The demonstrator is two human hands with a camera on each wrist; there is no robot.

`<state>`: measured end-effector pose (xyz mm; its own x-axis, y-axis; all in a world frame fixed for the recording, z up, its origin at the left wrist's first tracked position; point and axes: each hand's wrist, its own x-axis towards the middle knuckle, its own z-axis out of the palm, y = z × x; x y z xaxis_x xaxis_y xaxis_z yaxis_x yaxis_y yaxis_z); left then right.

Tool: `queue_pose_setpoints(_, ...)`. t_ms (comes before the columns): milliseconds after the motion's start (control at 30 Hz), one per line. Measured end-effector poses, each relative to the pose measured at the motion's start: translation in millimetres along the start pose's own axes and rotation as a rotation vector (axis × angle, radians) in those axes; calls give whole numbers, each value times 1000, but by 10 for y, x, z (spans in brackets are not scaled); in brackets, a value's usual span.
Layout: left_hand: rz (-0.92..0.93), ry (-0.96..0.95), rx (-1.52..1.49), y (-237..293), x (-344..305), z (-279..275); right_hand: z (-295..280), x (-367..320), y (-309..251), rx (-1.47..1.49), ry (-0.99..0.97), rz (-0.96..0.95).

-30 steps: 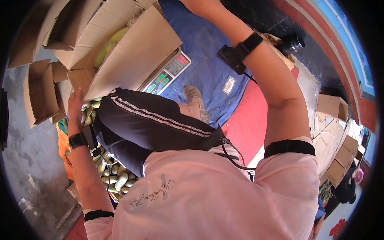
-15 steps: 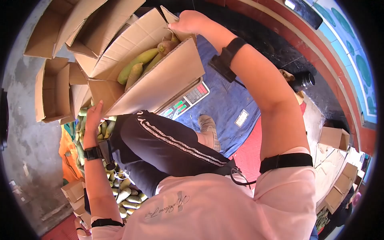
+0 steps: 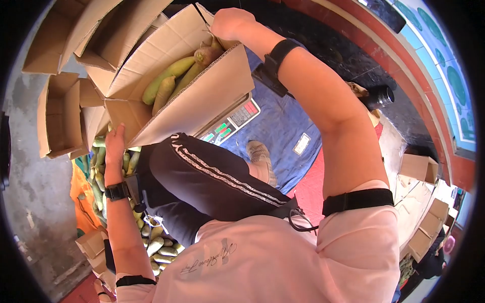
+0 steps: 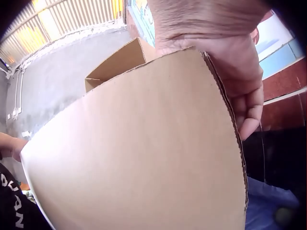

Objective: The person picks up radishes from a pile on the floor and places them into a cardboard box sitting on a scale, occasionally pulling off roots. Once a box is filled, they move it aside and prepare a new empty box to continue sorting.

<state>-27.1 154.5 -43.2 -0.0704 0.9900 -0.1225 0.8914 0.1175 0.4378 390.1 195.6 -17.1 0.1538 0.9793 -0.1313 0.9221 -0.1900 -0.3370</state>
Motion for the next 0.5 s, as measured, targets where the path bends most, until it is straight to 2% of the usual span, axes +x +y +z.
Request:
queue_pose_setpoints(100,66,2,112,28,-8,-21,10,-9,-10,0,25,2)
queue_pose_setpoints(500,61,8,167,168,-93,-47,18,-31,-50,-13,11,28)
